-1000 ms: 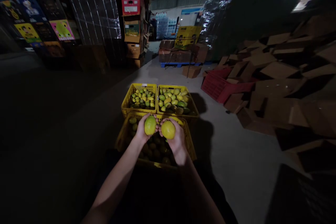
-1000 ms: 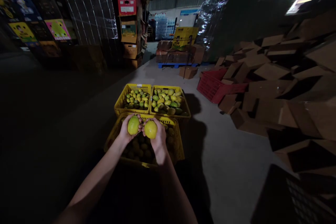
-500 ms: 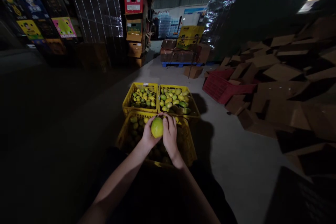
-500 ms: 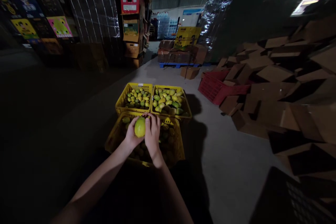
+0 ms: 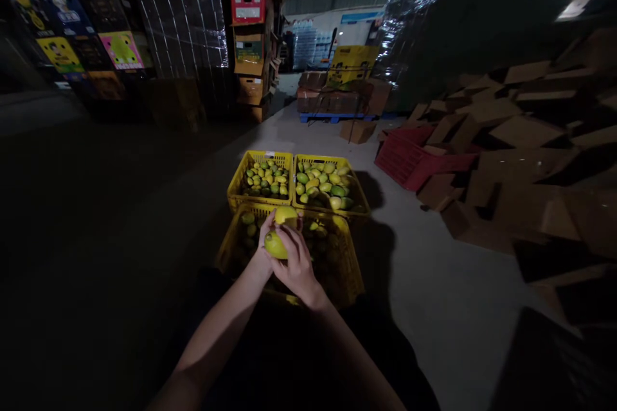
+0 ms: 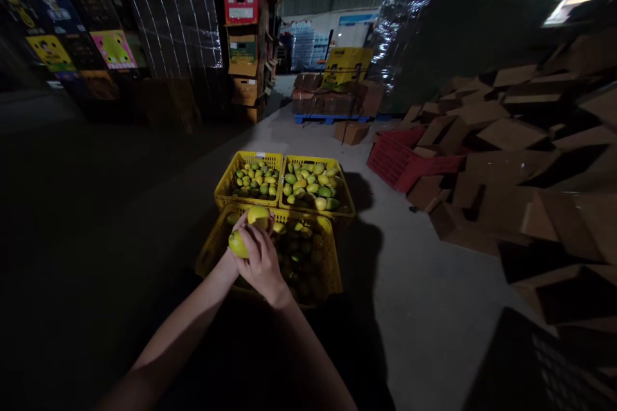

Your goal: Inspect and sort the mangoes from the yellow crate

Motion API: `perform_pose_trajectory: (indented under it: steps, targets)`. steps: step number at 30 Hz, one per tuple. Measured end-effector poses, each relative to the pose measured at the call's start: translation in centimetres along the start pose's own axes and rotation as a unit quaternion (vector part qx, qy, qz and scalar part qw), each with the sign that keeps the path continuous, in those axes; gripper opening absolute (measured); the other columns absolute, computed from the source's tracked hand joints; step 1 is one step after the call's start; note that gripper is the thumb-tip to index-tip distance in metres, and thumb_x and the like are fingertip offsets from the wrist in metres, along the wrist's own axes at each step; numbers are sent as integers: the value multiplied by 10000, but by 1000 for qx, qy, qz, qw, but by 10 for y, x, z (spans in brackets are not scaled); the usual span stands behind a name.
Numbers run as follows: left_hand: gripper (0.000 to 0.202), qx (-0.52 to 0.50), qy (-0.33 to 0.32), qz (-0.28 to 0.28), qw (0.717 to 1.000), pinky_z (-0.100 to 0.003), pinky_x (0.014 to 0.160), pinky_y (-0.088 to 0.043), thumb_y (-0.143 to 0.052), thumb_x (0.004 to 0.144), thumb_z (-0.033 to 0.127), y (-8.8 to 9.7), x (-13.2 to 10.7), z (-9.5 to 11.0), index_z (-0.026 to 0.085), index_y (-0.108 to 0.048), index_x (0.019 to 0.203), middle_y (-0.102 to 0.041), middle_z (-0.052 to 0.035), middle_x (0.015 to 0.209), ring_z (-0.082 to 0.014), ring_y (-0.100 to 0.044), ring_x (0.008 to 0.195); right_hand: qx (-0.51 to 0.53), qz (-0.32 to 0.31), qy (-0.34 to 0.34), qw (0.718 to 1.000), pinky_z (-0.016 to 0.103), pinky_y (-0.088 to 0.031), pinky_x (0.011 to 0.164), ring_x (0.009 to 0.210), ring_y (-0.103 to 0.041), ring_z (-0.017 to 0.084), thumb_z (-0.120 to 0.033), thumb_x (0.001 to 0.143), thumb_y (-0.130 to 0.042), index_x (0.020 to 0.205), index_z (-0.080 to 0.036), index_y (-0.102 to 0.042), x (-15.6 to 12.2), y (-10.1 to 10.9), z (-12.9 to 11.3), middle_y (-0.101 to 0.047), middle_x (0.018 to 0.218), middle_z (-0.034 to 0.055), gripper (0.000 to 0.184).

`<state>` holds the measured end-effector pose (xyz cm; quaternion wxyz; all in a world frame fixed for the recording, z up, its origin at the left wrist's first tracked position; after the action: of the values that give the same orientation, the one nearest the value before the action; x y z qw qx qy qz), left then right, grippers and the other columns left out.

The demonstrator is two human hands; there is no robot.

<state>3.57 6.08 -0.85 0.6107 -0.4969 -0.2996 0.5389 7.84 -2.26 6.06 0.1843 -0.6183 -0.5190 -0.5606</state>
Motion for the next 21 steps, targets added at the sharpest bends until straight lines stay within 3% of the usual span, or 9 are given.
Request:
perform_pose_trajectory:
  steps: [2,4,6,9,11,12,14,17,21]
  targets:
    - [206,-9,-11,-7,1000,-331,770,-528,-466,818,251,-9,-1,10,150,-642,850,-668,-73,778,-203,-650,798,23,47,-44,998,434,-485,918,1069,-569,253,-179,741,-646,1271,-239,-440,6,16,6,-596,1141,111,571]
    - [184,-32,-22,-6,999,-287,700,-532,-458,813,219,-16,-5,21,144,-626,810,-652,-56,747,-160,-637,718,69,68,-144,985,414,-488,895,1020,-585,239,-202,709,-677,1194,-225,-503,11,31,26,-614,1103,96,516]
    - [161,-48,-15,-5,999,-232,596,-513,-462,803,206,-21,-11,29,143,-600,748,-619,-31,686,-119,-602,622,162,77,-264,948,363,-512,813,918,-609,210,-268,683,-698,1082,-214,-569,11,38,51,-642,1020,67,422]
    - [183,-11,5,-9,1000,-199,461,-448,-472,779,223,-26,-18,33,139,-557,641,-553,-12,583,-103,-535,505,387,101,-411,819,282,-498,543,640,-599,161,-477,730,-583,827,-183,-632,1,30,82,-646,754,33,313]
    - [211,36,-7,-22,999,-211,420,-421,-470,757,235,-29,-20,34,136,-544,585,-530,-19,548,-114,-513,468,501,97,-456,729,255,-424,414,500,-544,141,-550,761,-480,662,-171,-619,-4,18,87,-591,592,22,416]
    - [225,59,-16,-32,998,-218,409,-412,-471,747,243,-30,-20,34,133,-543,563,-523,-24,535,-120,-508,456,530,88,-463,705,249,-401,390,471,-529,137,-551,768,-466,614,-168,-610,-6,13,86,-568,549,21,438]
    - [250,95,-28,-57,993,-231,400,-401,-474,733,258,-33,-21,33,127,-549,533,-513,-33,517,-133,-509,446,544,73,-461,697,242,-389,383,460,-521,132,-506,782,-479,579,-160,-608,-6,8,81,-556,519,21,421]
    - [274,127,-35,-83,988,-245,401,-398,-470,725,270,-34,-21,29,119,-560,514,-505,-39,503,-145,-516,439,525,65,-459,714,236,-404,404,477,-527,131,-438,814,-465,565,-154,-608,-7,5,73,-561,519,26,404]
    - [289,149,-32,-87,985,-251,390,-389,-441,732,265,-35,-23,27,125,-548,503,-499,-44,489,-145,-503,412,513,69,-473,713,228,-437,446,494,-540,127,-396,797,-507,553,-153,-605,-7,4,69,-546,510,16,357]
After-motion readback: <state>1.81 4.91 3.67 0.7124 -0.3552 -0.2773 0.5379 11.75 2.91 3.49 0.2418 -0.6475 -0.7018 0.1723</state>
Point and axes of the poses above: each hand's wrist, its own x-axis towards the middle knuckle, its own y-axis out of the back of the hand, z = x × y, the point moved 7 cm from there along x, towards the middle knuckle
